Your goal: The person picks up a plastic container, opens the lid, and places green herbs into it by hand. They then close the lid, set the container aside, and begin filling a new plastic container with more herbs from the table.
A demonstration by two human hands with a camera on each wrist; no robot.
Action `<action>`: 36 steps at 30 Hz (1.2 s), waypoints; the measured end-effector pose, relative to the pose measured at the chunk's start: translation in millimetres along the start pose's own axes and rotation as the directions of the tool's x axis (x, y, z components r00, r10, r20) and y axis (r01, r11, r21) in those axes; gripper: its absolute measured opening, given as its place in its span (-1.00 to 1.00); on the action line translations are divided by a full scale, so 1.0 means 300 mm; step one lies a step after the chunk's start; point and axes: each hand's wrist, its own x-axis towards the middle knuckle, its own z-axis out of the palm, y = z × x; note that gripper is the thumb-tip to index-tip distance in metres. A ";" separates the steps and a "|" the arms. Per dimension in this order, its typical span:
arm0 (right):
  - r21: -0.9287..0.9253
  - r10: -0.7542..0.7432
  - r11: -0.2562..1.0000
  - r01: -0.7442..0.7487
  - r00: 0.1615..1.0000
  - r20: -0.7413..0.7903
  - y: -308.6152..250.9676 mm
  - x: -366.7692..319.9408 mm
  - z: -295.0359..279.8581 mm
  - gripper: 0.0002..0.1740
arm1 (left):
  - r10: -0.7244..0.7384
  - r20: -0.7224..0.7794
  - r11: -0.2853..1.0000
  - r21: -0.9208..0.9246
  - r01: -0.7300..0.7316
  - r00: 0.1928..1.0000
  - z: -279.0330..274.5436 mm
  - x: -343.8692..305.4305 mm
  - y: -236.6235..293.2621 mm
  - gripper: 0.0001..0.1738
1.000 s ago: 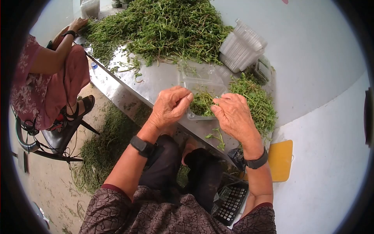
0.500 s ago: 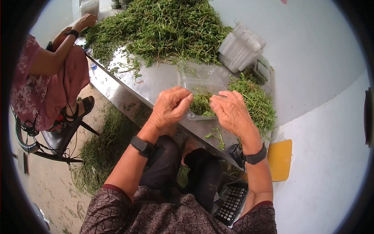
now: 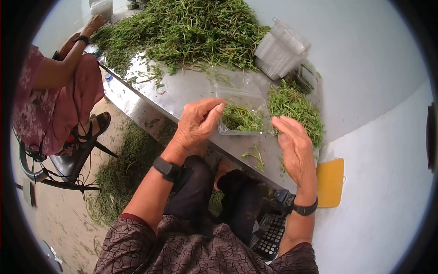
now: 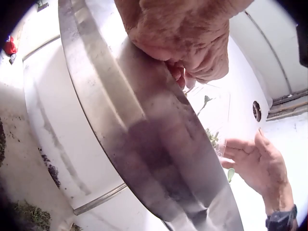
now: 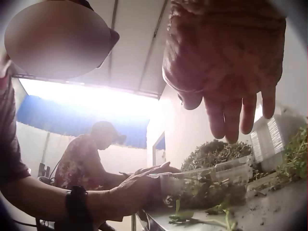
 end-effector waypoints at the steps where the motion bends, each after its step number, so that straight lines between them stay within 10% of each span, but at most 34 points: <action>1: 0.000 0.004 1.000 -0.004 1.000 -0.004 0.001 -0.031 0.003 -0.64 | 0.002 0.005 1.000 0.000 -0.002 1.000 0.001 -0.002 0.003 -0.75; 19: 0.363 0.341 0.911 -0.196 0.852 -0.396 0.107 -0.299 0.128 -0.68 | -0.142 -0.296 0.978 -0.186 0.089 0.945 -0.038 -0.101 0.013 -0.75; 23: 0.433 0.351 0.888 -0.157 0.839 -0.415 0.129 -0.306 0.138 -0.68 | 0.205 0.053 0.962 0.175 -0.211 0.977 -0.054 -0.245 0.088 -0.81; 27: 0.477 0.401 0.858 -0.191 0.829 -0.389 0.119 -0.305 0.147 -0.74 | 0.051 0.656 0.956 0.186 -0.228 0.753 -0.030 -0.361 0.042 -0.90; 36: 0.348 0.324 0.921 -0.175 0.840 -0.436 0.113 -0.302 0.154 -0.85 | -0.036 0.787 0.934 0.246 -0.260 0.616 0.090 -0.469 -0.089 -0.87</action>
